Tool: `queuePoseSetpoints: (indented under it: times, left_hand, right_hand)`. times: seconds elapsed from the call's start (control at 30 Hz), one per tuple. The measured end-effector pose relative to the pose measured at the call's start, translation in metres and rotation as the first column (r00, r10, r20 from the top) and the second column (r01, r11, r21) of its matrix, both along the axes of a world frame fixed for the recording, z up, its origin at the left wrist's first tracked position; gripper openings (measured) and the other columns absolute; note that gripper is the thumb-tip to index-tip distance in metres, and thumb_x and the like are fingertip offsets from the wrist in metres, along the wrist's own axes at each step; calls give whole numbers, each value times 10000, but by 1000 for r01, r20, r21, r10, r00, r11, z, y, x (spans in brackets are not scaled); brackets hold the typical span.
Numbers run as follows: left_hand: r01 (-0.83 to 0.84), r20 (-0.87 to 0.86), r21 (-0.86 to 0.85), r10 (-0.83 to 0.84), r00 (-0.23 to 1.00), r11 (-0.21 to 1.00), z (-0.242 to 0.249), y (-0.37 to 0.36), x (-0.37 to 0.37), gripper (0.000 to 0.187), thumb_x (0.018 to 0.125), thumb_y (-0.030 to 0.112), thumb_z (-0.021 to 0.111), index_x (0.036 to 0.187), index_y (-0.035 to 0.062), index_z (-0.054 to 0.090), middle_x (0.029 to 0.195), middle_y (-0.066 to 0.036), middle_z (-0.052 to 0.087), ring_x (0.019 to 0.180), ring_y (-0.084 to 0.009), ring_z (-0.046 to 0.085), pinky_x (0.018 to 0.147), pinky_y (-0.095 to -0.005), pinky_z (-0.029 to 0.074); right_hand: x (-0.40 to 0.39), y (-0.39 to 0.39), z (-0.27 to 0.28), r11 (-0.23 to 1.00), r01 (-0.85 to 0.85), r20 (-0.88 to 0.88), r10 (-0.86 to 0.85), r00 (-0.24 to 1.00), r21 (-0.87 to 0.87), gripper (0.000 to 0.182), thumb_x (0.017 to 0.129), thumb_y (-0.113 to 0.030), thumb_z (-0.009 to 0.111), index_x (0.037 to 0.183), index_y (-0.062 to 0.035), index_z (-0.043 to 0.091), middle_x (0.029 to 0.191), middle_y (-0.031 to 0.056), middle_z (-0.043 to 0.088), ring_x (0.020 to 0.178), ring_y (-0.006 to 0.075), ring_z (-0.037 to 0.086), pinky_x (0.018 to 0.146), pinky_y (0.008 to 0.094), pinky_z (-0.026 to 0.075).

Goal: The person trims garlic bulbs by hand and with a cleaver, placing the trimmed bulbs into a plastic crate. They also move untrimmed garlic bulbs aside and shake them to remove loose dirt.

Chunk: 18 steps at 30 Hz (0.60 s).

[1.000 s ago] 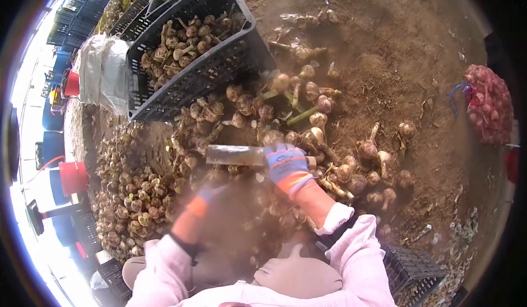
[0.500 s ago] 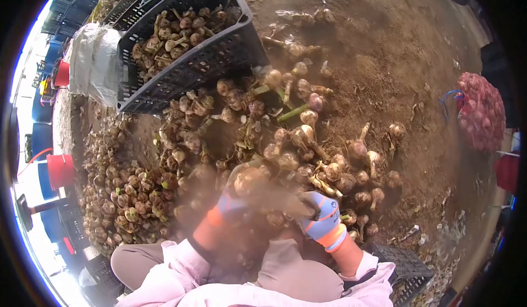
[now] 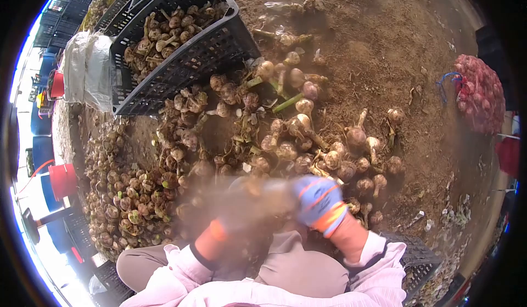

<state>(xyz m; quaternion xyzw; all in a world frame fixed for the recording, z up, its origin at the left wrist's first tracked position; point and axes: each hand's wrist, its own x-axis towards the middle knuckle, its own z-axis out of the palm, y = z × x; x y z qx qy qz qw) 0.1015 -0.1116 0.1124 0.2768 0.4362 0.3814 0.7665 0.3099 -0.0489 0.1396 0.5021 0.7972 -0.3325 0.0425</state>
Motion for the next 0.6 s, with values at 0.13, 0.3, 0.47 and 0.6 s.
queuePoseSetpoints:
  times: [0.13,0.3,0.47,0.6]
  left_hand:
    - [-23,-32,57,24,999,998,32,12,-7,708,584,166,817,1194,34,484,1056,-75,605,1002,-165,572,899,-328,455]
    - [118,-409,276,6,912,954,34,13,-2,789,550,160,840,1219,13,449,1114,-90,566,1025,-192,562,886,-350,456]
    - [861,-917,398,139,373,317,25,8,3,328,745,161,614,1053,64,552,779,-81,539,721,-231,576,646,-366,472]
    - [906,-925,379,47,378,187,9,-14,13,223,752,141,602,965,76,586,776,-90,561,721,-245,589,642,-355,481]
  right_hand:
    - [35,-9,-29,827,525,-237,-479,845,202,140,749,-91,632,851,-10,582,702,154,616,623,297,607,578,329,482]
    - [17,-10,10,837,539,-398,-528,750,-96,127,735,-76,627,855,-44,601,709,174,605,630,332,597,572,341,467]
    - [14,6,44,981,196,-291,-189,938,-5,183,680,-92,627,848,-42,571,736,160,608,674,321,608,599,372,472]
    - [-3,13,48,954,-295,9,296,955,-49,295,589,-163,661,861,-81,583,712,111,592,695,313,604,607,394,474]
